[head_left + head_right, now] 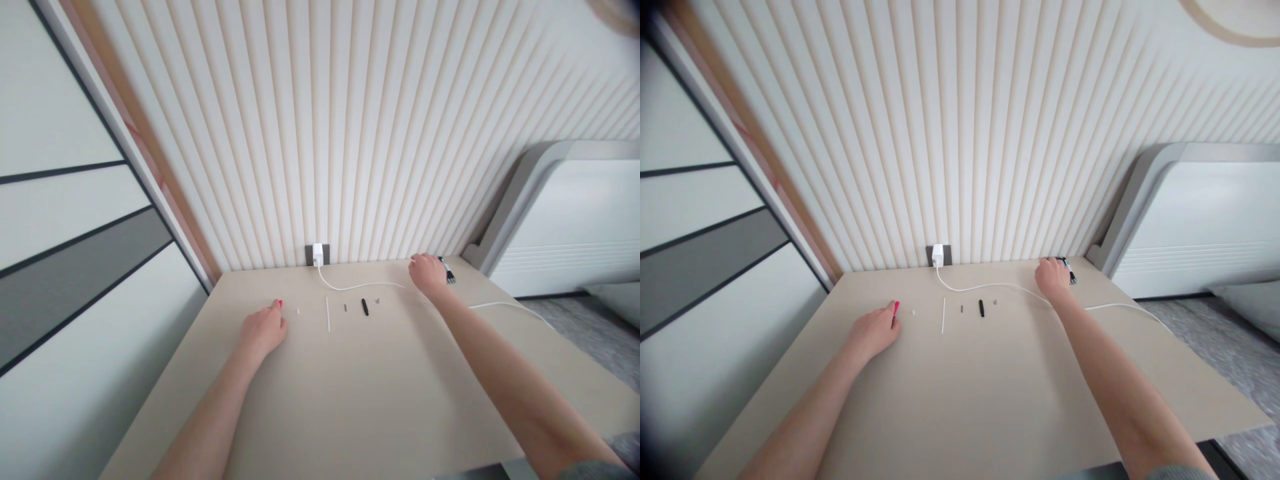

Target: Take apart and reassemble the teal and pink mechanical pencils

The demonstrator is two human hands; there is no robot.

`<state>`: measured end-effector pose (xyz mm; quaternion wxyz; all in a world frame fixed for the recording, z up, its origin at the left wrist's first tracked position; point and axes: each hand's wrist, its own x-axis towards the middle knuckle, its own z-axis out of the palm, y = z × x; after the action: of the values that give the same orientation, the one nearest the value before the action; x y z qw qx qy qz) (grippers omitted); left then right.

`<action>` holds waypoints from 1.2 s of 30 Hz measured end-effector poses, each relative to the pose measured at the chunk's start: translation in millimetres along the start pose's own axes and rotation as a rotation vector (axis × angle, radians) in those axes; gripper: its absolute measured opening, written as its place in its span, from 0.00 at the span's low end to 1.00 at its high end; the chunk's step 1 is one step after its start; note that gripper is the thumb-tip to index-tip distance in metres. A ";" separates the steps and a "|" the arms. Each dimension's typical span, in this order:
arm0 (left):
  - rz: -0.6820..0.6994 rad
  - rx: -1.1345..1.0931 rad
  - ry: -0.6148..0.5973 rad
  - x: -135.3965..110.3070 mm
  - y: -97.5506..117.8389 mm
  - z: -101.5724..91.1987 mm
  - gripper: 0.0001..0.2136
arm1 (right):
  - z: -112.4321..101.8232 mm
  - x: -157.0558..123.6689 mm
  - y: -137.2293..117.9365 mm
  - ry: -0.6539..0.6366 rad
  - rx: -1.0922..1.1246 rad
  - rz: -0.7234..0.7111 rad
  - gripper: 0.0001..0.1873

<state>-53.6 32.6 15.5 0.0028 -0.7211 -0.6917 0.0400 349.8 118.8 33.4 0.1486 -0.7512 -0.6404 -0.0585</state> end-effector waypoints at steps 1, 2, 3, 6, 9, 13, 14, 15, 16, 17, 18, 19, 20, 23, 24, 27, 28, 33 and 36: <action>-0.003 -0.001 0.001 -0.2 0.3 -0.4 0.18 | 2.9 1.8 19.7 -0.020 -0.038 0.063 0.18; -0.006 -0.002 0.002 -0.4 0.7 -0.8 0.18 | 7.2 2.1 35.8 -0.042 -0.069 0.112 0.17; -0.010 -0.003 0.003 -0.6 1.2 -1.3 0.17 | 12.5 1.3 48.3 -0.061 -0.095 0.153 0.16; -0.025 -0.007 0.004 -1.6 3.0 -3.3 0.17 | 30.3 -1.8 67.5 -0.099 -0.139 0.226 0.17; -0.048 -0.008 0.003 -3.0 4.4 -6.0 0.17 | 43.8 -1.2 71.4 -0.121 -0.156 0.259 0.18; -0.080 -0.003 0.024 -3.8 4.3 -8.3 0.17 | 51.9 4.0 74.7 -0.141 -0.158 0.285 0.19; -0.087 0.000 0.038 -3.6 4.2 -8.5 0.18 | 52.8 5.5 76.0 -0.147 -0.156 0.293 0.19; -0.094 0.003 0.056 -3.3 4.1 -8.6 0.19 | 53.4 6.9 77.5 -0.155 -0.152 0.304 0.19; -0.100 0.006 0.078 -2.8 4.2 -8.8 0.19 | 53.8 8.3 79.0 -0.163 -0.148 0.315 0.19; -0.104 0.011 0.104 -2.4 4.4 -9.0 0.20 | 53.9 9.6 80.3 -0.172 -0.144 0.327 0.19; -0.107 0.016 0.131 -2.1 4.9 -9.3 0.21 | 53.9 10.7 81.3 -0.181 -0.139 0.338 0.19; -0.107 0.019 0.157 -2.0 5.7 -9.9 0.21 | 53.6 11.8 82.0 -0.189 -0.133 0.347 0.19; -0.101 0.022 0.183 -2.1 6.9 -10.6 0.22 | 53.1 12.6 82.3 -0.196 -0.127 0.355 0.19; -0.060 0.015 0.257 -4.0 11.9 -13.4 0.21 | 50.9 13.7 80.6 -0.205 -0.112 0.373 0.18; -0.042 0.009 0.282 -5.0 14.1 -14.3 0.20 | 49.9 13.4 79.3 -0.205 -0.108 0.379 0.18; -0.003 -0.015 0.343 -8.0 20.2 -15.7 0.19 | 46.0 10.2 74.3 -0.198 -0.096 0.390 0.18; 0.010 -0.024 0.360 -8.7 21.8 -15.7 0.19 | 43.9 8.5 72.4 -0.192 -0.091 0.390 0.18; 0.173 -0.098 0.540 -8.8 24.9 -10.4 0.16 | 22.1 1.1 56.4 -0.090 -0.042 0.356 0.20; 0.345 -0.151 0.703 -8.8 27.9 -6.5 0.11 | 5.7 -6.1 30.4 -0.021 0.029 0.253 0.19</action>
<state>-25.7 22.9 20.9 0.1796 -0.7946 -0.5182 -0.2603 377.9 110.6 21.8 0.1591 -0.8245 -0.5426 -0.0221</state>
